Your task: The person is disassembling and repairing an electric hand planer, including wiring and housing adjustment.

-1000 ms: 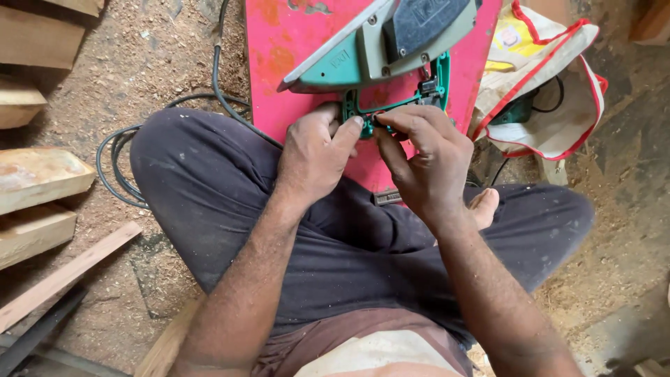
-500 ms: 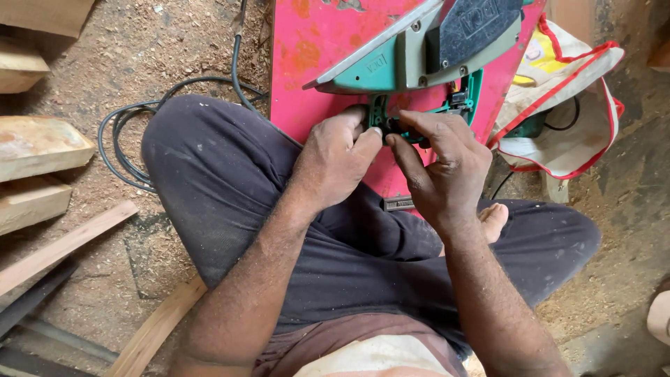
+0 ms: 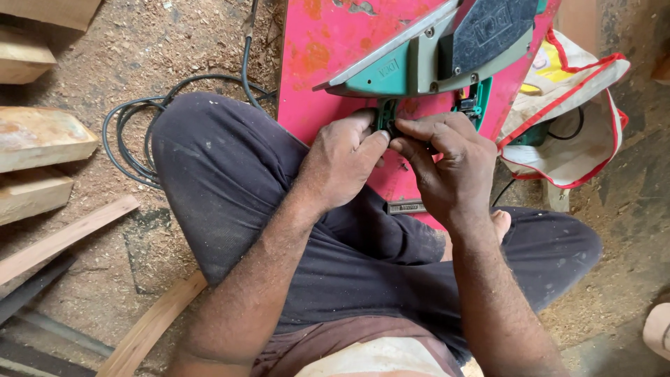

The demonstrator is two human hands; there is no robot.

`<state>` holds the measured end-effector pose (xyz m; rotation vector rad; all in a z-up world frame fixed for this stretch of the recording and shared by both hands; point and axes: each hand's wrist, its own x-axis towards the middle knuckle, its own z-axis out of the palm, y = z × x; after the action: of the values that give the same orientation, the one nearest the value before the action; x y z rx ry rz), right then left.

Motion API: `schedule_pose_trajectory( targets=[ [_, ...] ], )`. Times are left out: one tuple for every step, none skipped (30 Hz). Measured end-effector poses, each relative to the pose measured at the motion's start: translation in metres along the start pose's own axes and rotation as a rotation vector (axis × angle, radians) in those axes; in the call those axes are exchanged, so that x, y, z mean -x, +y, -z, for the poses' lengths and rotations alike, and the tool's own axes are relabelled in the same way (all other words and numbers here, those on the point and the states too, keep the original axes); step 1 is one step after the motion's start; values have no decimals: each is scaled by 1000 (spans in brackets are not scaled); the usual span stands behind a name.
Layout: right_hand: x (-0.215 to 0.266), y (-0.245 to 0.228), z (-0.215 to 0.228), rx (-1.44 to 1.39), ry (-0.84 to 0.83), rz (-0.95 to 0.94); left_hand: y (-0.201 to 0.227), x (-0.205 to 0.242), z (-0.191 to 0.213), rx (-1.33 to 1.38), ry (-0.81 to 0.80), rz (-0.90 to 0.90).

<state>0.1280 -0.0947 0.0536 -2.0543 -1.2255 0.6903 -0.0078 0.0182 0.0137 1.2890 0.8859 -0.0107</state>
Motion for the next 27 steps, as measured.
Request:
schedule_pose_trajectory(
  targets=[
    [0,-1,1,-3,-5,0,-1,1,0,1,3,4],
    [0,-1,2,16,-13,8,-2,1,-1,-6,2,0],
    [0,-2,3,35,-22,16,-3,1,-1,-13,1,-5],
    [-2,-3,5,32,-24,21,-3,0,-1,-14,8,-4],
    [-4,-3,6,53,-35,16,-3,0,0,-16,10,-15],
    [-5,-5,8,76,-48,9,-3,0,-1,-16,9,-23],
    [-6,-6,8,74,-52,11,-2,1,0,-15,13,-21],
    [-7,-7,9,96,-61,-2,0,1,0,-22,12,-11],
    [-8,-8,10,117,-71,-15,2,1,1,-29,12,-2],
    [-8,-7,10,119,-72,-14,1,1,0,-27,12,-2],
    [-7,-6,10,109,-69,-15,0,1,-1,-43,18,5],
    [-6,-5,10,98,-64,-17,0,1,-1,-60,24,12],
    [-3,-3,10,98,-65,-16,-1,1,-1,-59,25,12],
    [0,-1,11,13,-45,-96,-2,0,-1,-72,29,7],
    [3,2,12,-72,-25,-176,-2,-1,-2,-85,33,2],
    [5,3,15,-72,-26,-174,-2,-1,-1,-85,35,1],
    [7,5,18,-360,12,-327,-2,-1,-1,-83,32,7],
    [11,6,21,-647,50,-482,-2,-1,-1,-81,25,15],
    [11,7,24,-645,50,-483,-2,-2,0,-79,24,15],
    [12,7,28,-916,75,-601,-3,-2,-1,-64,16,18],
    [14,8,32,-1189,101,-716,-3,-2,-2,-49,7,20],
    [13,8,34,-1186,107,-717,-3,-2,-2,-48,1,18],
    [13,8,35,-1238,99,-786,-4,-2,-2,-57,3,14],
    [11,8,35,-1293,86,-854,-4,-2,-2,-66,8,12],
    [11,8,35,-1293,88,-854,-3,-2,-2,-67,7,11],
    [10,7,34,-1290,86,-884,-3,-2,-1,-67,10,10],
    [10,6,33,-1287,84,-914,-2,-1,-1,-67,13,9]
  ],
)
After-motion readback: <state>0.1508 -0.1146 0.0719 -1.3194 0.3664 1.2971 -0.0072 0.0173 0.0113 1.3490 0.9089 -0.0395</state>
